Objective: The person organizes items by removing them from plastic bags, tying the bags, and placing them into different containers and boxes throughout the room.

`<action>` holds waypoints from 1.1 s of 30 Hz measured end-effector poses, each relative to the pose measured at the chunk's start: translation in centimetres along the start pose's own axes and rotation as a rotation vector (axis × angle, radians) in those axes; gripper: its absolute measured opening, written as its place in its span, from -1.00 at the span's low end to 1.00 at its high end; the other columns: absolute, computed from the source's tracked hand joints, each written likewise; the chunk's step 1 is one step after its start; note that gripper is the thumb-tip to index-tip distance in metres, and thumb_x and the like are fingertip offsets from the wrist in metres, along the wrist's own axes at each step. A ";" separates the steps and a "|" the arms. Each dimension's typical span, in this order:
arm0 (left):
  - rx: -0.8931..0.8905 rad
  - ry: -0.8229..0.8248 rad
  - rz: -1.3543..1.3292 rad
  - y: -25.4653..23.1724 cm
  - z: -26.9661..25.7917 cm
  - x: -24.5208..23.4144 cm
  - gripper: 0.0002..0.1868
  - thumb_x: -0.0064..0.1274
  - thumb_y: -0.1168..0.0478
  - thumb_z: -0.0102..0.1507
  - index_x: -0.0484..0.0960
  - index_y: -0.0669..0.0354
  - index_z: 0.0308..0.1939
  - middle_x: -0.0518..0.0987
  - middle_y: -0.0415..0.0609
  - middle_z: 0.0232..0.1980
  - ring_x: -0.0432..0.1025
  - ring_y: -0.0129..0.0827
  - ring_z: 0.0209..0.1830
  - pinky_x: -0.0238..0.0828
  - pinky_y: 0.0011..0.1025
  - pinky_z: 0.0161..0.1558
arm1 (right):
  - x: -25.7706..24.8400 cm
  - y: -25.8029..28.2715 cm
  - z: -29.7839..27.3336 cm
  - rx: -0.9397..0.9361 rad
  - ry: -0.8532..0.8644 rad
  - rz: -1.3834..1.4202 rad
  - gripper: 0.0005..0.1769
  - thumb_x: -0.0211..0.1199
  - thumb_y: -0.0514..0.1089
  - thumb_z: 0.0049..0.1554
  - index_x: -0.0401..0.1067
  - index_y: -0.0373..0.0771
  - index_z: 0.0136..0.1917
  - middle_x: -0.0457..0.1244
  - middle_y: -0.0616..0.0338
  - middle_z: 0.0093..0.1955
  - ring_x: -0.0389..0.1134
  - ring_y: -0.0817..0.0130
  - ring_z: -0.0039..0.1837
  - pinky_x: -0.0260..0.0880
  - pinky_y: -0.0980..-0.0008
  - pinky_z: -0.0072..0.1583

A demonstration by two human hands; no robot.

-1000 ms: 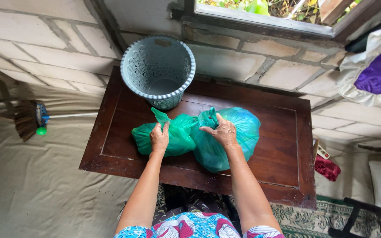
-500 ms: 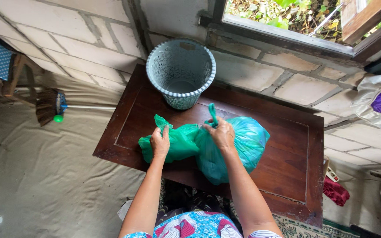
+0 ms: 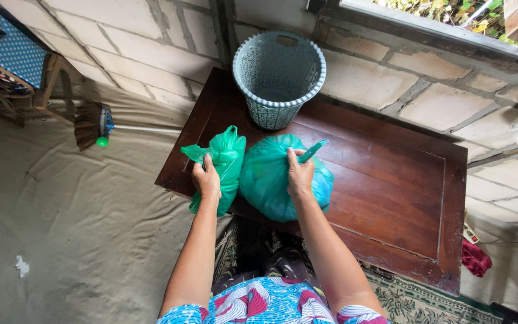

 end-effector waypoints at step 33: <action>-0.026 -0.146 0.681 7.5 -1.8 -1.7 -0.31 -0.04 -0.30 0.30 0.48 0.26 0.16 0.59 0.36 0.03 0.43 0.24 0.08 0.29 0.01 0.14 | 10.7 -2.8 1.5 -0.242 0.653 -0.711 -0.63 0.39 0.05 0.05 0.50 -0.31 -0.10 0.35 -0.12 -0.12 0.37 -0.14 -0.03 0.34 0.00 0.05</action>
Point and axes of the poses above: each hand's wrist, its own z-axis towards the middle knuckle, its own x-axis out of the palm, y = z × x, the point moved 7 cm from there along z, towards the middle knuckle
